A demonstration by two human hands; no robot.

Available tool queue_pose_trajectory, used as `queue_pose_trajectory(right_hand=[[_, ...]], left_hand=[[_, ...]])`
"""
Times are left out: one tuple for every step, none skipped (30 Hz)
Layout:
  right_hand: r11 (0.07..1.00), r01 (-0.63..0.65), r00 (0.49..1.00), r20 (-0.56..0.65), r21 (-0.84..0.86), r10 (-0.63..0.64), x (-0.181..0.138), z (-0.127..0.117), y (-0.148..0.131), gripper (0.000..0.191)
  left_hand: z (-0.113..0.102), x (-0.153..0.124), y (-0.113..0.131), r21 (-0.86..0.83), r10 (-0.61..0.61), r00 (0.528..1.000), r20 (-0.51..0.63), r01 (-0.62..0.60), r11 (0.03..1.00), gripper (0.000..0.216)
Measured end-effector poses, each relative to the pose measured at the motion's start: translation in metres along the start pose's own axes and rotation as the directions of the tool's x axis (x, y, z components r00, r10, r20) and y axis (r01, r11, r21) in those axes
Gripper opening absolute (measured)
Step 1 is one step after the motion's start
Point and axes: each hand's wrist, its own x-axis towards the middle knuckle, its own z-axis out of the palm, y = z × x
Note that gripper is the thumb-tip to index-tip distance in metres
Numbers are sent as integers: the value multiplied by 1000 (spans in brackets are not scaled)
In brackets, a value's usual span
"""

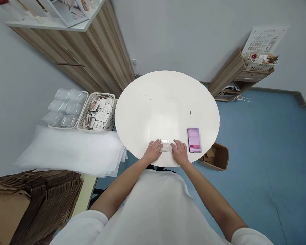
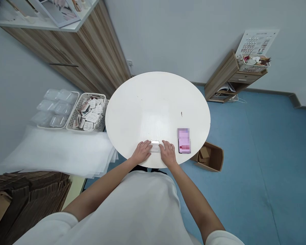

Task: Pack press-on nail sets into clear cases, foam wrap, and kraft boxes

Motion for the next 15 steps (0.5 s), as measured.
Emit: queue_pose_trajectory(right_hand=[[996,83,996,31,18,-84,0,0,-3,27],[988,151,986,62,39,-153,0,1,-7,24],[979,194,976,87,56,-198,2,2,-9,23],[976,210,971,104,64,-216,5,5,-11,24],[976,206,970,115,66,-212,9,7,-13,27],[979,193,972,125,67,-200,13,9,-13,30],[981,182,973,135,68,-190,17,11,-13,33],[982,177,972,144,70,-185,20,13,-12,34],[982,176,971,151,72,-185,24,14,-11,34],[981,180,969,155,75,-190,27,15,-10,33],[979,185,968,158,79,-196,29,14,-10,33],[978,192,966,161,84,-203,30,13,-9,32],[976,198,963,165,91,-211,29,12,-9,32],[974,204,961,171,101,-219,28,10,-9,32],[971,209,957,179,113,-227,25,8,-10,32]], left_hand=[[-1,1,-1,-6,1,1000,5,-1,1000,38],[-2,2,-2,-9,5,1000,14,-5,1000,38],[-3,3,-3,-8,12,1000,25,-12,1000,38],[-4,4,-4,-5,23,999,36,-23,1000,37],[-4,6,-5,-1,36,998,44,-36,999,37],[-4,7,-7,0,48,998,47,-48,999,37],[-4,9,-9,-3,59,997,44,-59,998,37],[-3,11,-10,-10,71,997,38,-70,997,37],[-3,12,-12,-20,82,996,28,-81,997,37],[-2,13,-13,-30,92,996,17,-91,995,37],[-2,14,-13,-38,101,995,7,-100,994,37],[-1,15,-14,-44,109,994,-1,-109,993,36],[-2,15,-13,-48,117,993,-6,-117,992,36],[-2,13,-13,-52,126,992,-7,-126,991,36],[-3,11,-12,-58,138,990,-3,-138,989,36]])
